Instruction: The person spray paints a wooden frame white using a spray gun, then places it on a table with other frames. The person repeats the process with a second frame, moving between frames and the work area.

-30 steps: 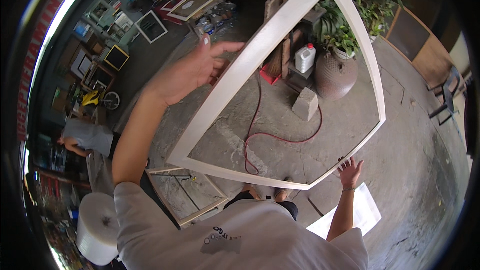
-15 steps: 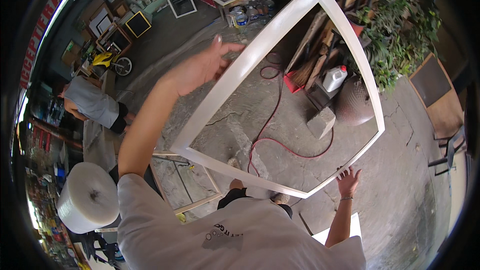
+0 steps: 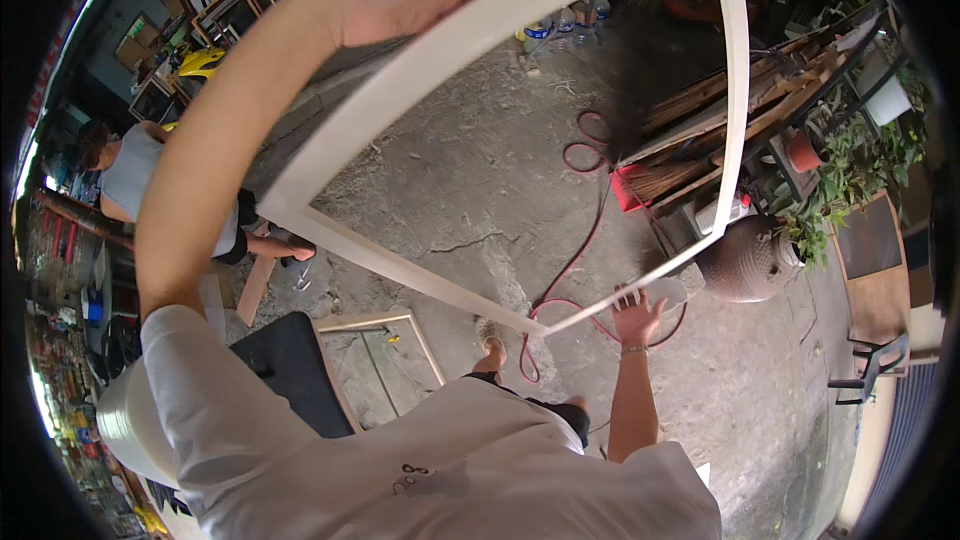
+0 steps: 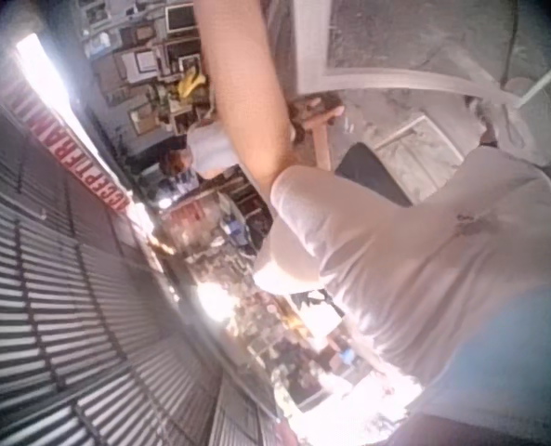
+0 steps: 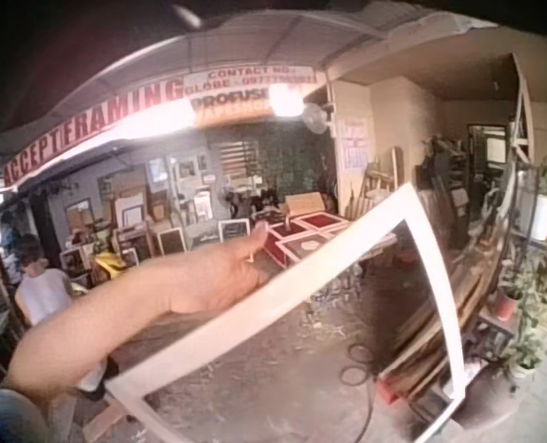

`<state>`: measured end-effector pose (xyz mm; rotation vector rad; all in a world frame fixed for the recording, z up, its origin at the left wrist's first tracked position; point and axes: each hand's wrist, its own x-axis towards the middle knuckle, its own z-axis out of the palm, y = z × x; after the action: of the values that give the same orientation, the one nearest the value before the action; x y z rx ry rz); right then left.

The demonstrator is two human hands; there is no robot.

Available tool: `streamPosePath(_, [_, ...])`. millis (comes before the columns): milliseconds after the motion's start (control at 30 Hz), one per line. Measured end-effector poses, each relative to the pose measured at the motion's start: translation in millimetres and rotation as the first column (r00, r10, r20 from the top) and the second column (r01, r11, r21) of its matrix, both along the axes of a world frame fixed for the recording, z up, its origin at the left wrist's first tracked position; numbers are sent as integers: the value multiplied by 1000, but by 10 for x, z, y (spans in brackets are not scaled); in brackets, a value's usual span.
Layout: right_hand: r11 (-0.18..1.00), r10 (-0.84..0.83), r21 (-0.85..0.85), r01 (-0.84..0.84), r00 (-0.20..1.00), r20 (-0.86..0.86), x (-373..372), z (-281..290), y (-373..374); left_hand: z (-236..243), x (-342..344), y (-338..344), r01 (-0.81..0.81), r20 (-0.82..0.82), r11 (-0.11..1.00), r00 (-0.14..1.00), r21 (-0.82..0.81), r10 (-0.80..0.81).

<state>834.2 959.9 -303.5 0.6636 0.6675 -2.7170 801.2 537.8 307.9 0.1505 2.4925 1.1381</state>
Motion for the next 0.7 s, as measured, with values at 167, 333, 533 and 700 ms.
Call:
streamPosePath(167, [980,122,-156,-121,993,-2,-508,184,-1835,484,-276,-1087,-99,338,698,917,709,-213])
streamPosePath(333, [976,124,-181,-120,992,11,-901,232,-2763,717,-331,-1316,-208,159,923,974,325,164])
streamPosePath(533, [991,80,-116,-74,996,46,-1421,161,-3079,429,-796,-1850,-227,275,815,958,533,87])
streamPosePath(700, [986,136,-114,-123,984,112,-1911,-54,-3671,228,-1336,-2219,-231,162,922,969,310,189])
